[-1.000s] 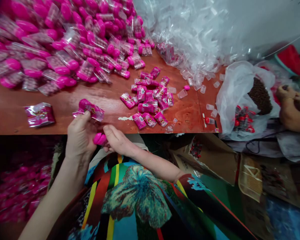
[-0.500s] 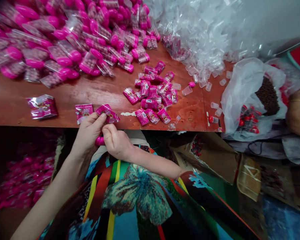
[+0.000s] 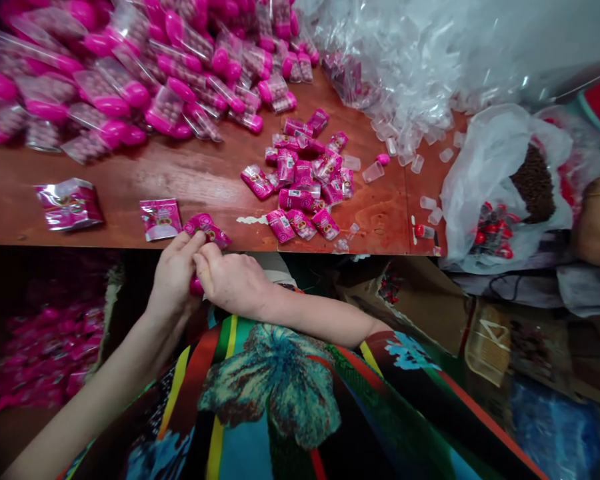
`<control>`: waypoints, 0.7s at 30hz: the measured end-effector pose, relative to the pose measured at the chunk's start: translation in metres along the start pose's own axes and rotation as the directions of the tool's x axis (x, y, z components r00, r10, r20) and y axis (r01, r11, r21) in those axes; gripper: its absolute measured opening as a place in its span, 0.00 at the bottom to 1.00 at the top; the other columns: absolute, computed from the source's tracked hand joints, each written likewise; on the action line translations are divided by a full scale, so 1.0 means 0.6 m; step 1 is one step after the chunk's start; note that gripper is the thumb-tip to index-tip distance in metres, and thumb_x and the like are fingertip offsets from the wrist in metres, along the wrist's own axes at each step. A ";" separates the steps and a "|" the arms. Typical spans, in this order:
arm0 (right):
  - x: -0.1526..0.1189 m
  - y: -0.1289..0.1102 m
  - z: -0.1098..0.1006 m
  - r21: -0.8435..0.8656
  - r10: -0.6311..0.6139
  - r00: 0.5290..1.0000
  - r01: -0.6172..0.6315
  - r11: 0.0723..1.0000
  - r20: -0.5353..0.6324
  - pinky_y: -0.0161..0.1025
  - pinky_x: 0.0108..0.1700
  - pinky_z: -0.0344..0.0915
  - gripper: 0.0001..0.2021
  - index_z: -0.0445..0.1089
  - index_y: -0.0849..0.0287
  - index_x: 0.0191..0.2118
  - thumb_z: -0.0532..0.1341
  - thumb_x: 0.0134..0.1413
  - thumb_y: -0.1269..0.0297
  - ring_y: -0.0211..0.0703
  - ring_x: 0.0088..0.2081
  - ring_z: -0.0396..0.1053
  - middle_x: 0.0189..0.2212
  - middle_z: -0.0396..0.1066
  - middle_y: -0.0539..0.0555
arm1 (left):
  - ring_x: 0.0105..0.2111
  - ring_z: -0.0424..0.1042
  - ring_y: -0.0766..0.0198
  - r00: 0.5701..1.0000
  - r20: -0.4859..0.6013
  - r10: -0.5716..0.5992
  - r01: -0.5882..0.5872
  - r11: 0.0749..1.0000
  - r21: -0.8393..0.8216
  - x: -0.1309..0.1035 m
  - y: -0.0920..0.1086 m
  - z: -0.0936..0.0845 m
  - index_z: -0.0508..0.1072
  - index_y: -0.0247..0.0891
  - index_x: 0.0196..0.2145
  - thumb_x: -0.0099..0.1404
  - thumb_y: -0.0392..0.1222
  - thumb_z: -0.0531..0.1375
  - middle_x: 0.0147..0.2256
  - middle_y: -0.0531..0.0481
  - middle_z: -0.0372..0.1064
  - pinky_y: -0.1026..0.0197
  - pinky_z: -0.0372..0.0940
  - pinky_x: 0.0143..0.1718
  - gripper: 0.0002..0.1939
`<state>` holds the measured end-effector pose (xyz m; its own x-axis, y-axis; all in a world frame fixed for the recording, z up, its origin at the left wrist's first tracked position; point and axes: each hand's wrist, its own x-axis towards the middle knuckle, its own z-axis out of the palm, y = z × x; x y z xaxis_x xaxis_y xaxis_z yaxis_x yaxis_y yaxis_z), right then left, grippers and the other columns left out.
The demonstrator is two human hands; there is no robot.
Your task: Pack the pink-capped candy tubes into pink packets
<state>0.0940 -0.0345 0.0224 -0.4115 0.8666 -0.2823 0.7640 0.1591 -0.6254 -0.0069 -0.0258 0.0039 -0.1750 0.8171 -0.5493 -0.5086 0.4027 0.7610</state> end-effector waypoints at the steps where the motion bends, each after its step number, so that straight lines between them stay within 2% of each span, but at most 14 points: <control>1: 0.003 0.004 -0.001 -0.003 -0.012 1.000 0.012 1.000 0.022 0.40 0.35 0.64 0.13 0.64 0.58 0.47 0.47 0.71 0.59 0.47 0.30 0.71 0.30 0.71 0.55 | 0.21 0.58 0.69 0.999 0.011 -0.033 0.033 0.999 -0.028 -0.001 -0.004 0.000 0.67 0.40 0.24 0.56 0.39 0.64 0.21 0.58 0.61 0.66 0.56 0.24 0.09; 4: 0.011 0.016 -0.003 0.039 -0.026 0.996 0.023 0.999 0.081 0.40 0.35 0.63 0.13 0.65 0.59 0.46 0.46 0.71 0.62 0.46 0.30 0.71 0.31 0.71 0.55 | 0.23 0.62 0.67 0.997 0.018 -0.070 0.071 0.996 -0.050 -0.004 -0.016 0.000 0.68 0.41 0.27 0.57 0.41 0.63 0.23 0.58 0.63 0.66 0.57 0.26 0.07; 7: 0.011 0.017 -0.005 0.044 -0.011 0.994 0.006 0.999 0.111 0.40 0.36 0.63 0.14 0.66 0.60 0.45 0.45 0.71 0.64 0.45 0.31 0.71 0.31 0.72 0.55 | 0.26 0.64 0.66 1.000 -0.021 -0.022 0.022 1.000 0.003 -0.006 -0.023 0.000 0.67 0.42 0.28 0.57 0.43 0.63 0.23 0.58 0.63 0.65 0.59 0.28 0.08; 12: -0.007 0.006 -0.010 -0.087 0.023 0.999 -0.021 0.996 0.025 0.41 0.34 0.63 0.16 0.64 0.60 0.48 0.45 0.71 0.58 0.47 0.30 0.70 0.30 0.71 0.56 | 0.30 0.67 0.64 0.997 -0.045 0.054 -0.052 0.997 0.049 -0.012 -0.026 0.004 0.68 0.41 0.28 0.58 0.44 0.62 0.26 0.56 0.67 0.65 0.61 0.32 0.07; 14: -0.010 0.011 -0.008 -0.008 0.011 1.000 -0.011 1.000 0.013 0.40 0.35 0.63 0.14 0.64 0.59 0.46 0.45 0.71 0.58 0.46 0.30 0.70 0.29 0.70 0.55 | 0.29 0.67 0.64 0.999 -0.031 0.030 -0.029 0.999 0.035 -0.014 -0.025 0.007 0.68 0.41 0.28 0.58 0.43 0.63 0.26 0.56 0.67 0.65 0.61 0.31 0.06; 16: -0.009 0.023 -0.005 0.158 -0.002 0.999 -0.006 0.987 0.052 0.39 0.35 0.63 0.12 0.64 0.57 0.42 0.45 0.70 0.61 0.43 0.29 0.69 0.28 0.68 0.52 | 0.28 0.67 0.65 0.999 -0.004 -0.044 0.044 0.999 0.006 -0.012 -0.025 0.009 0.68 0.41 0.28 0.57 0.43 0.63 0.25 0.56 0.66 0.65 0.61 0.29 0.06; 19: -0.005 0.043 -0.004 0.395 -0.002 0.993 -0.045 0.917 0.119 0.37 0.32 0.63 0.13 0.61 0.56 0.38 0.43 0.71 0.61 0.39 0.25 0.67 0.24 0.65 0.48 | 0.25 0.66 0.65 0.984 0.056 -0.168 0.170 0.984 -0.044 -0.002 -0.020 0.009 0.69 0.41 0.29 0.57 0.41 0.64 0.23 0.57 0.65 0.64 0.61 0.27 0.06; 21: -0.004 0.052 -0.006 0.419 -0.007 0.996 -0.030 0.907 0.087 0.36 0.33 0.63 0.13 0.62 0.56 0.38 0.44 0.72 0.59 0.37 0.26 0.66 0.25 0.65 0.47 | 0.24 0.66 0.65 0.984 0.067 -0.166 0.170 0.984 -0.059 0.005 -0.016 0.007 0.69 0.41 0.29 0.57 0.40 0.64 0.23 0.56 0.65 0.64 0.61 0.26 0.06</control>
<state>0.1208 -0.0301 0.0062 -0.4582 0.8212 -0.3401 0.4975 -0.0802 -0.8638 0.0010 -0.0252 -0.0034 -0.0313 0.7643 -0.6441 -0.5801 0.5108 0.6345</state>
